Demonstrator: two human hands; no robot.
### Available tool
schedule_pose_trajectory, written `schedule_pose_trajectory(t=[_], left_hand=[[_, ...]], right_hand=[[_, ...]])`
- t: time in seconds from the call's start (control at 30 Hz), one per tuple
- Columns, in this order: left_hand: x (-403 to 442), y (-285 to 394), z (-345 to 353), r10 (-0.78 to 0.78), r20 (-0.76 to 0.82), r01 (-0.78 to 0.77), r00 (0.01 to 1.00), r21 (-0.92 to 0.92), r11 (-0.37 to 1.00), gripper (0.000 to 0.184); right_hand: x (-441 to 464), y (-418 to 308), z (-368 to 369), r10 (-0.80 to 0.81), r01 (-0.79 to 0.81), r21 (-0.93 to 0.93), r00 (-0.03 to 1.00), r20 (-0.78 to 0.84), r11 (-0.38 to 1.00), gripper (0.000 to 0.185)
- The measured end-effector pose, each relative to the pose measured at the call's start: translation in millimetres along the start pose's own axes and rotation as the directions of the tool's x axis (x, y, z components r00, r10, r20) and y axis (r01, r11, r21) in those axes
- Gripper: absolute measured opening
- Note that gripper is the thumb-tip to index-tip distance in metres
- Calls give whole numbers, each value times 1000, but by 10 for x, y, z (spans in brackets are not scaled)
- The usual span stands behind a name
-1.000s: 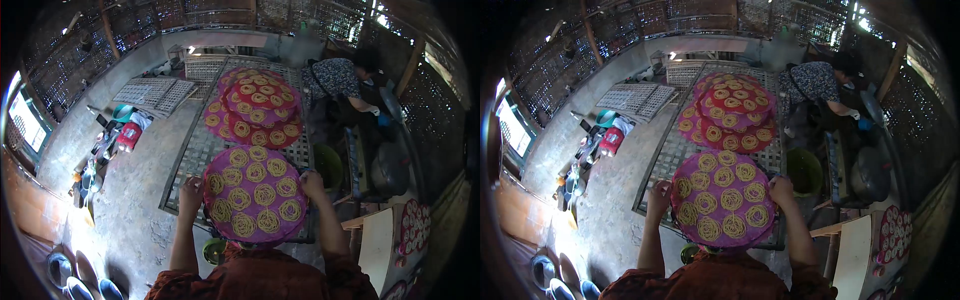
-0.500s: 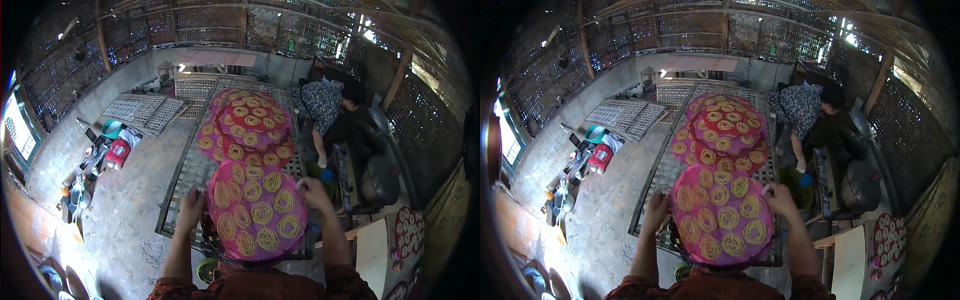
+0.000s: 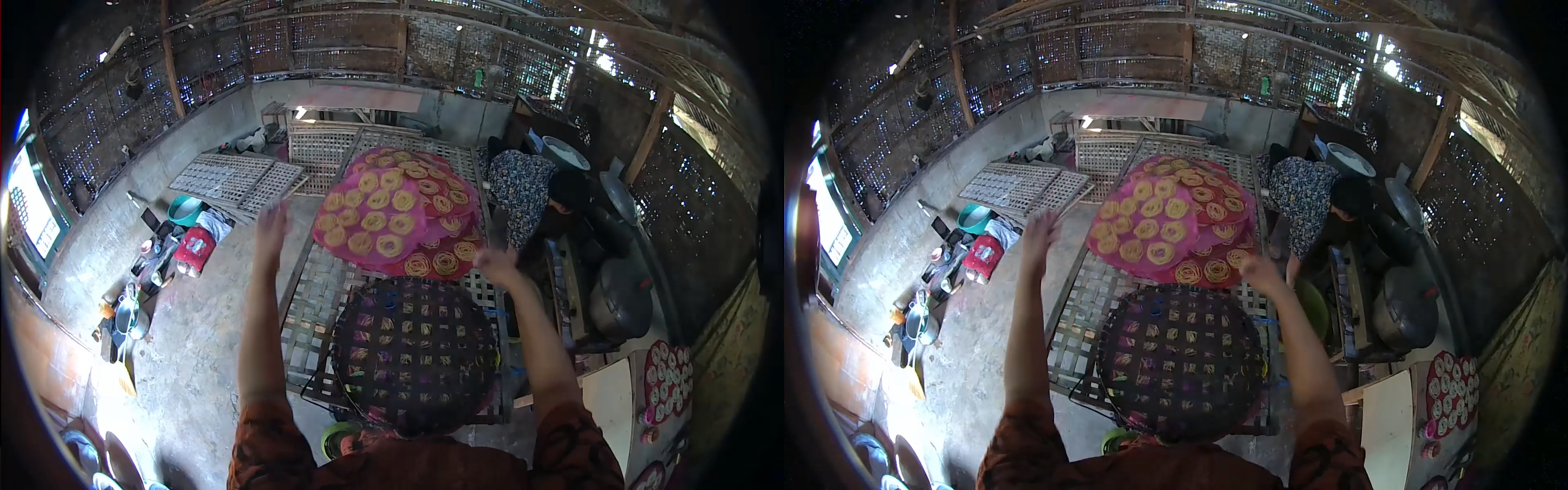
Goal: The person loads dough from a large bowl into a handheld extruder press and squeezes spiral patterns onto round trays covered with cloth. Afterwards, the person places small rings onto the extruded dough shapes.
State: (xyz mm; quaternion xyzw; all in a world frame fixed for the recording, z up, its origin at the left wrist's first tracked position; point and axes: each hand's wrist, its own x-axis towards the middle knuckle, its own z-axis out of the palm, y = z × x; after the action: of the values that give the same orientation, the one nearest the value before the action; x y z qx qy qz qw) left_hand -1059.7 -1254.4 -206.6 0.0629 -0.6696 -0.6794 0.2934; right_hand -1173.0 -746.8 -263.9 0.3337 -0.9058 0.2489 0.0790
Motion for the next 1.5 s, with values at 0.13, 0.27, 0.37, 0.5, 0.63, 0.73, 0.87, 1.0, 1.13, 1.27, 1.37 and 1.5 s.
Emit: schedule_pose_trajectory(t=[0.13, 0.27, 0.37, 0.5, 0.63, 0.73, 0.87, 1.0, 1.13, 1.27, 1.37, 1.5], left_hand=[[-1547, -351, -221, -195, 191, 87, 962, 463, 882, 35], [-2551, -401, -4, -112, 344, -156, 932, 662, 733, 37], [-2703, -353, 184, -126, 291, -99, 948, 648, 755, 45], [-2677, -207, 173, -4, 204, -145, 979, 710, 689, 46], [-2527, 439, 106, -371, 54, 375, 927, -133, 917, 26], [-2429, 436, -341, -372, -148, 303, 916, -351, 886, 24], [-2550, 428, -795, -275, -326, 87, 905, -491, 867, 32], [-2729, 233, -1030, -245, -427, -53, 870, -577, 815, 33], [-2886, 101, -1144, -250, -622, -107, 742, -478, 872, 35], [-2955, -245, -1147, -252, -714, -57, 654, -379, 924, 40], [-2998, -559, -1170, -274, -691, -69, 669, -424, 903, 42], [-3065, -687, -1044, -231, -696, -31, 680, -342, 939, 52]], right_hand=[[-922, -374, -29, 391, -353, -201, 900, 196, 914, 28], [-1266, -323, 108, 586, -624, 59, 758, 287, 779, 27], [-1274, -338, 137, 595, -660, 208, 746, 300, 722, 30], [-1307, -395, 52, 451, -458, 217, 888, 84, 862, 31], [-963, -1045, -504, 460, -485, 673, 856, 236, 558, 25], [-643, -1196, -299, 402, -341, 828, 902, 156, 445, 27], [-245, -1606, 332, 79, -112, 398, 992, 100, 911, 45], [11, -1762, 1144, -11, 5, 38, 986, 167, 999, 62], [272, -1697, 1324, 32, -62, 314, 995, 98, 948, 56], [183, -1968, 1299, -107, 34, 659, 992, 71, 751, 52], [-469, -2651, 782, -491, 174, 588, 754, 437, 790, 50], [-1060, -2903, 810, -525, 416, 329, 740, 419, 848, 49]])
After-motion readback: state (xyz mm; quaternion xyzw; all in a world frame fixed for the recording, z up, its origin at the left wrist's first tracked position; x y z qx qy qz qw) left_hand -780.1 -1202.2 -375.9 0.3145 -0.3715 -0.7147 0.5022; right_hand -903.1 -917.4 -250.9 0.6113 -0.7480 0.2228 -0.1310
